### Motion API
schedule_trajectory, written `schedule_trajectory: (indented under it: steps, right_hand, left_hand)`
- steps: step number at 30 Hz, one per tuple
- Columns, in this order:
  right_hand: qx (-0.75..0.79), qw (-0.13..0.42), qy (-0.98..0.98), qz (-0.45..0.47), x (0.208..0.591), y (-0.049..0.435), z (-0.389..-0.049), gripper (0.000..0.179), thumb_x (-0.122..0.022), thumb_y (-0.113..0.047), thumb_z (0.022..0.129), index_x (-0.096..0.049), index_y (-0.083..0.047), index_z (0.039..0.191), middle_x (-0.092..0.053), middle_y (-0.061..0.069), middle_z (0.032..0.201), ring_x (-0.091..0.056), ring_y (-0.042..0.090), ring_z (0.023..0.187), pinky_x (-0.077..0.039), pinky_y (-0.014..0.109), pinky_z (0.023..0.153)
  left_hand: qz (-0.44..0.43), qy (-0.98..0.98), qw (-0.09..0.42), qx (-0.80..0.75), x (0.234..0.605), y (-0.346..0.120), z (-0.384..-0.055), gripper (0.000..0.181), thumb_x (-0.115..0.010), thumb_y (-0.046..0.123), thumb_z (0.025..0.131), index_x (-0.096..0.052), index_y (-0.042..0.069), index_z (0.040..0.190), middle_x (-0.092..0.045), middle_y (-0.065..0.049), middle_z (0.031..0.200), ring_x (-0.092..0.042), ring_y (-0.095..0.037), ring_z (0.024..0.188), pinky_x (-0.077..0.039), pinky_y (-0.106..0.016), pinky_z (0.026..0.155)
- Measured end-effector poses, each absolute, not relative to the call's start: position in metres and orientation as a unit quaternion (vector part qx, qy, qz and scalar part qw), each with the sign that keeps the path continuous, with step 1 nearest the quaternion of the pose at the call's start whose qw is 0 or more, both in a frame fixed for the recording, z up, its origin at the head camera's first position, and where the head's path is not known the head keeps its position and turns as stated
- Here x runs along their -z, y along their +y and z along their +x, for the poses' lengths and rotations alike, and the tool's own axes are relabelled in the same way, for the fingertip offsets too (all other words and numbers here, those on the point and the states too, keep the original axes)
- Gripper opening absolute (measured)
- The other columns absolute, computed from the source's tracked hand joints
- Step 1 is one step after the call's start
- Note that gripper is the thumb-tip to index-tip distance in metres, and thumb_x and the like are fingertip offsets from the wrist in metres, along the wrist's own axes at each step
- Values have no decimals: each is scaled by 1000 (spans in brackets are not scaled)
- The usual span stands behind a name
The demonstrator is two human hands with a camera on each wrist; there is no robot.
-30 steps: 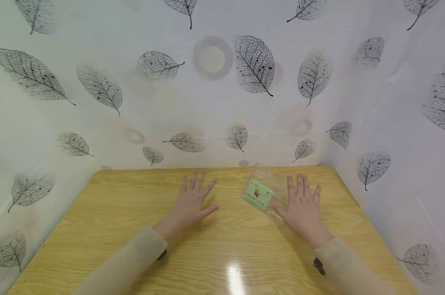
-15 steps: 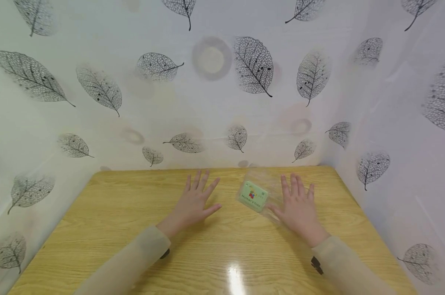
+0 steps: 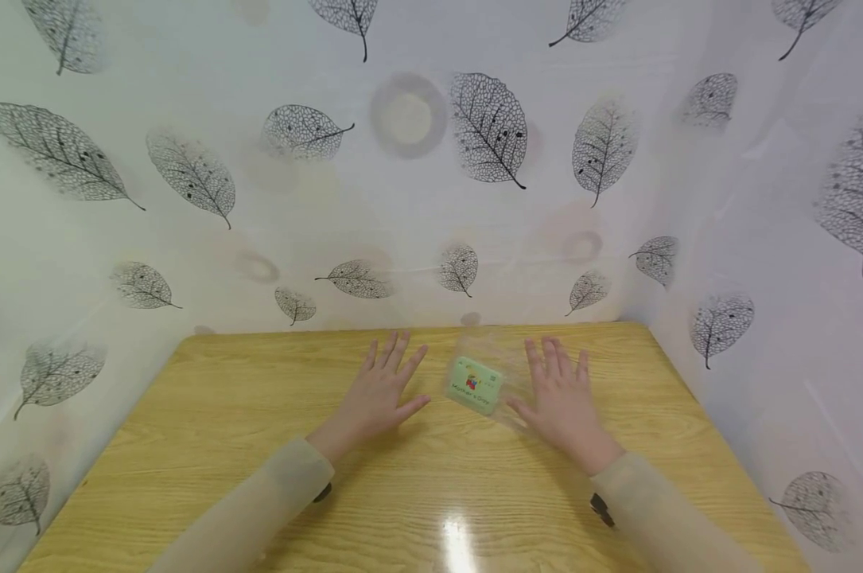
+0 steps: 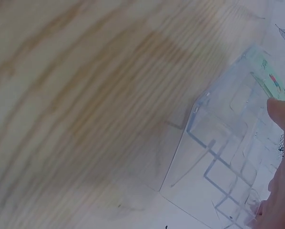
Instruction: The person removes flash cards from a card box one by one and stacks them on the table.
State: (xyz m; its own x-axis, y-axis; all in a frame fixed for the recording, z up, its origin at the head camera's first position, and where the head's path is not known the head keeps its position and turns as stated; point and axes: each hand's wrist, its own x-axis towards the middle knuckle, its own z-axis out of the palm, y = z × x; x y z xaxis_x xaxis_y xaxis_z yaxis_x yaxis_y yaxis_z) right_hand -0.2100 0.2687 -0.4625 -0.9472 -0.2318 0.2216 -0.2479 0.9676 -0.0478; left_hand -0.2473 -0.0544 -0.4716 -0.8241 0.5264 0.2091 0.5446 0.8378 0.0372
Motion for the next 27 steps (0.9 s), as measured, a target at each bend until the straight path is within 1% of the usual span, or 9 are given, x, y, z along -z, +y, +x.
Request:
schedule_trajectory:
  steps: [3,8,12,17,23,26,27]
  right_hand:
    - [-30,122,-983,134,466,267,-213,102,-70,-56,96,-22,-2,167,-26,34,168,-25,54,157,-7,79,125]
    - [-20,128,-980,154,472,263,-216,102,-70,-57,96,-22,-1,167,-27,33,168,-26,54,156,-7,77,126]
    - [-20,134,-977,165,473,259,-218,101,-70,-57,96,-23,-1,166,-28,33,168,-26,53,156,-9,77,126]
    - [-23,133,-975,176,472,252,-219,102,-71,-56,96,-22,-2,167,-28,32,169,-26,52,157,-10,76,127]
    - [-13,129,-974,184,470,245,-220,104,-70,-60,96,-20,-5,168,-27,29,170,-28,49,158,-10,74,128]
    - [-9,131,-973,188,470,243,-221,103,-70,-61,95,-22,-5,168,-28,28,170,-29,48,158,-10,73,129]
    - [-9,133,-973,190,471,242,-222,103,-70,-61,95,-23,-5,167,-28,28,170,-30,48,157,-11,73,129]
  left_hand:
    - [-286,-952,93,52,470,-52,-248,83,-47,64,106,-23,18,170,-9,-20,177,-10,-40,165,-14,-63,133]
    - [-291,-951,87,56,468,-49,-249,81,-49,61,107,-23,17,170,-9,-20,177,-9,-39,165,-11,-62,134]
    - [-294,-950,86,53,466,-47,-249,81,-46,62,107,-23,16,170,-9,-19,177,-9,-39,165,-10,-61,134]
    - [-299,-948,94,55,464,-46,-249,79,-45,61,108,-26,14,169,-12,-20,177,-12,-40,165,-13,-62,133]
    - [-304,-947,93,40,463,-44,-252,82,-44,61,108,-21,13,170,-9,-20,177,-10,-39,166,-14,-61,134]
    - [-307,-947,94,32,463,-42,-253,83,-42,62,108,-20,12,170,-7,-19,178,-9,-38,166,-14,-60,134]
    - [-309,-946,97,37,462,-42,-253,82,-43,62,108,-22,12,170,-8,-20,177,-10,-39,166,-14,-60,134]
